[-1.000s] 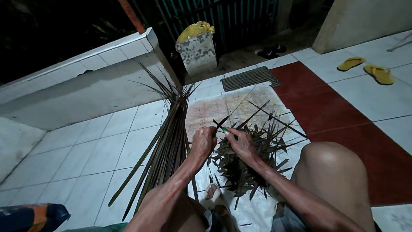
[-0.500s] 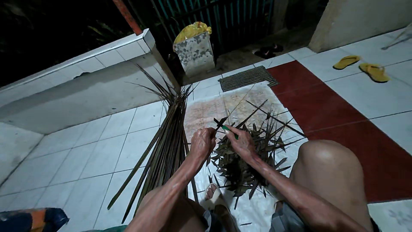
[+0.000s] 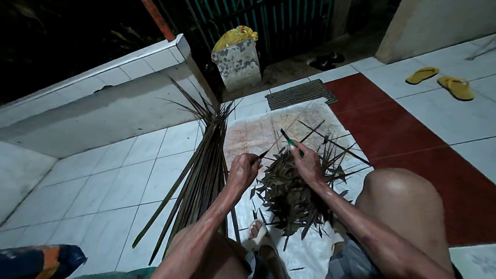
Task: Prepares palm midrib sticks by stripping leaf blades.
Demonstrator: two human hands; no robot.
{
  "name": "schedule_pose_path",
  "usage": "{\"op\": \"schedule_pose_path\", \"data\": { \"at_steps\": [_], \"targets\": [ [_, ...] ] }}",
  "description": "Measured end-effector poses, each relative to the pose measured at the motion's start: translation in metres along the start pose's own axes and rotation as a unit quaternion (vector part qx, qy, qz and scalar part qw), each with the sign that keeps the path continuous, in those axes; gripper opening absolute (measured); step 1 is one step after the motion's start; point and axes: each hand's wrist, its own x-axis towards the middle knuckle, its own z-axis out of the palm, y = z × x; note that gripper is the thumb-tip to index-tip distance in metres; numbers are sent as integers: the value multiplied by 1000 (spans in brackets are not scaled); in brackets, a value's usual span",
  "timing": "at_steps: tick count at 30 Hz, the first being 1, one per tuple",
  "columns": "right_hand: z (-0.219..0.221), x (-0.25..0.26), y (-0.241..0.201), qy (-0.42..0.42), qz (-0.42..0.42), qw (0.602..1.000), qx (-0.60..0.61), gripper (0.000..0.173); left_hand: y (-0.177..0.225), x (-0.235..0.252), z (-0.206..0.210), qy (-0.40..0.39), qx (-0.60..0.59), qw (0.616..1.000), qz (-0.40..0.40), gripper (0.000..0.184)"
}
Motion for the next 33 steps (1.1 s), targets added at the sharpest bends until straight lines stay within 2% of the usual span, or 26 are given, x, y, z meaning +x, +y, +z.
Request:
{"op": "schedule_pose_path", "data": {
  "at_steps": [8, 17, 21, 24, 26, 29, 33],
  "targets": [
    [10, -19, 1, -131, -136, 980, 58, 40, 0, -1, -9, -33, -153, 987, -34, 27],
    [14, -9, 3, -91, -105, 990, 36, 38, -2, -8, -11, -65, -249, 965, -58, 27],
    [9, 13, 13, -41, -43, 998, 28, 37, -6, -11, -10, -82, -238, 966, -55, 27],
    [-1, 22, 16, 4, 1, 999, 37, 37, -10, -11, -10, -54, -167, 984, -27, 28],
    [-5, 17, 12, 6, -11, 999, 31, 37, -12, -9, -10, 0, -27, 1000, 1, 27],
    [-1, 2, 5, -65, -56, 996, 25, 38, -2, -12, -12, 20, 126, 992, -1, 27],
    [4, -11, -8, -163, -83, 983, 13, 39, 8, -14, -7, 32, 211, 977, 10, 28]
  ]
}}
